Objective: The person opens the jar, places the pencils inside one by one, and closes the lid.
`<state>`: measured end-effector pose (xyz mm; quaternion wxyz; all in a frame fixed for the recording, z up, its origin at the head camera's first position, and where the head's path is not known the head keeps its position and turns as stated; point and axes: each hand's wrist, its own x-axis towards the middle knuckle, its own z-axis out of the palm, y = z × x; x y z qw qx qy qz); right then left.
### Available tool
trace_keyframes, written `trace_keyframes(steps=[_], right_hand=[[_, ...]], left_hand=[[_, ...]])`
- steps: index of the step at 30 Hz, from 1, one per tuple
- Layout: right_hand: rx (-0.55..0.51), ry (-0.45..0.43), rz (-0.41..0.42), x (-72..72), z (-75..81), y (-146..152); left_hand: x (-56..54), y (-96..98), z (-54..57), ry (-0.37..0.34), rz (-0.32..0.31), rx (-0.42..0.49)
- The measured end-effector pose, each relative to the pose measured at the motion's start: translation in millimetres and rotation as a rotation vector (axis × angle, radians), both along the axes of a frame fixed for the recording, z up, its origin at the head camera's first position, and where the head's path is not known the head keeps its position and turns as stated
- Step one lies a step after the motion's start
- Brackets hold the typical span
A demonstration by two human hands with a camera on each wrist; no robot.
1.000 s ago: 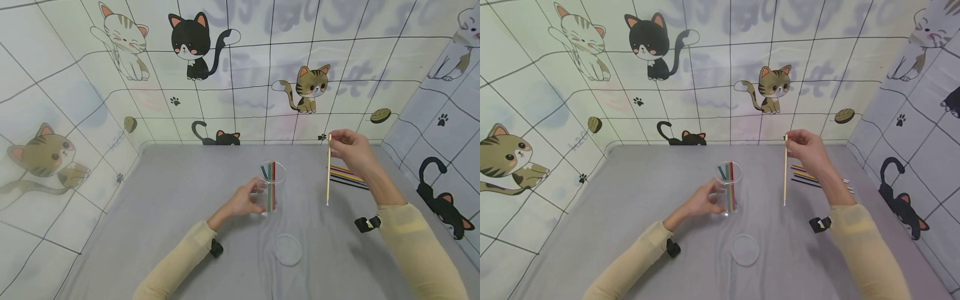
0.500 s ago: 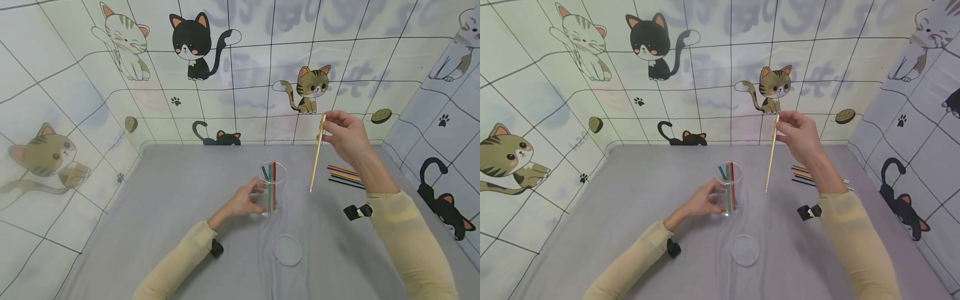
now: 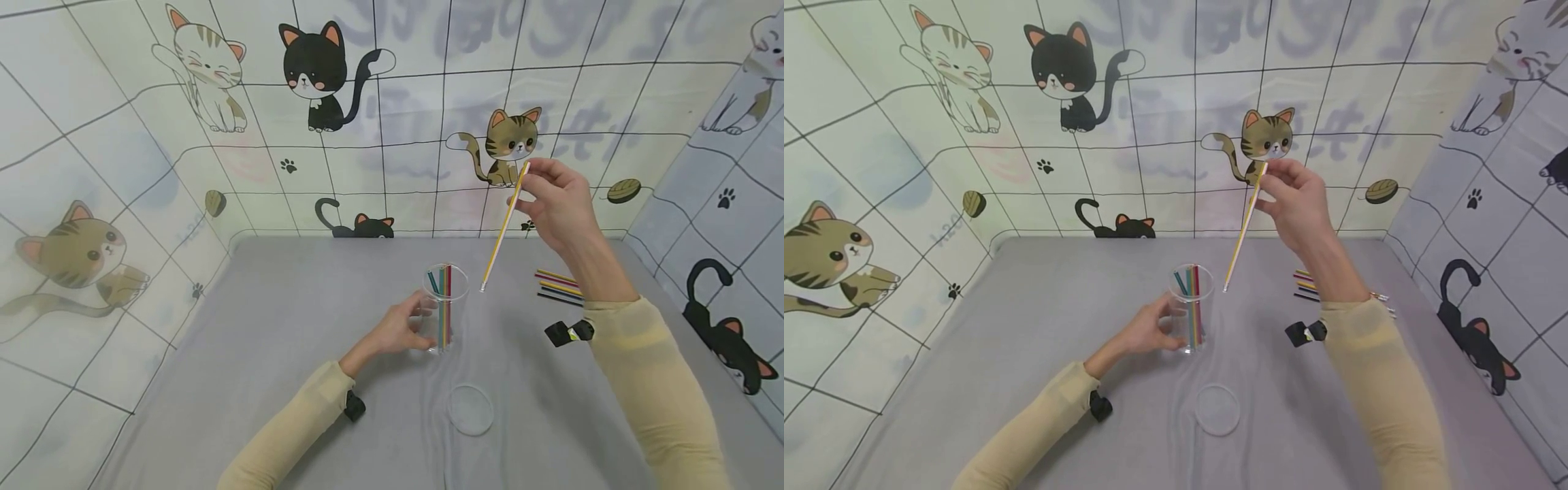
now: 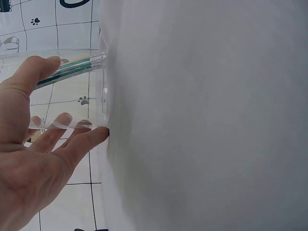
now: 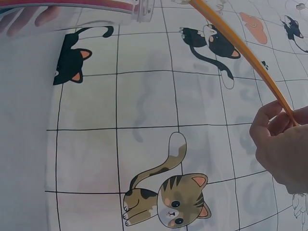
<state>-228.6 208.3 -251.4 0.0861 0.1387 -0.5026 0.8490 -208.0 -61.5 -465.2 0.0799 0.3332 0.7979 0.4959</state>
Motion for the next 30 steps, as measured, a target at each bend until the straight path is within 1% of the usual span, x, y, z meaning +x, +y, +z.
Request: trace_keyframes(steps=[6, 10, 13, 16, 23, 30], right_hand=[[-0.125, 0.004, 0.037, -2.5, 8.3, -11], [-0.131, 0.008, 0.029, -3.8, 9.2, -18], [-0.129, 0.012, 0.033, -6.2, 6.5, -22], [-0.118, 0.003, 0.040, -8.3, 1.8, -26], [-0.018, -0.013, 0.041, -8.9, -10.3, -34], [0.049, -0.010, 0.039, -8.6, -18.9, -42]], left_hand=[[0.1, -0.7, 0.0, -0.001, 0.001, 0.001], [0.1, -0.3, 0.5, 0.003, -0.003, 0.010], [0.3, 0.5, 0.9, 0.001, -0.001, 0.011], [0.7, 0.8, 1.4, -0.001, 0.002, 0.010], [-0.3, 0.7, -0.2, 0.000, 0.000, 0.015], [-0.9, 0.9, -0.4, 0.028, -0.002, 0.013]])
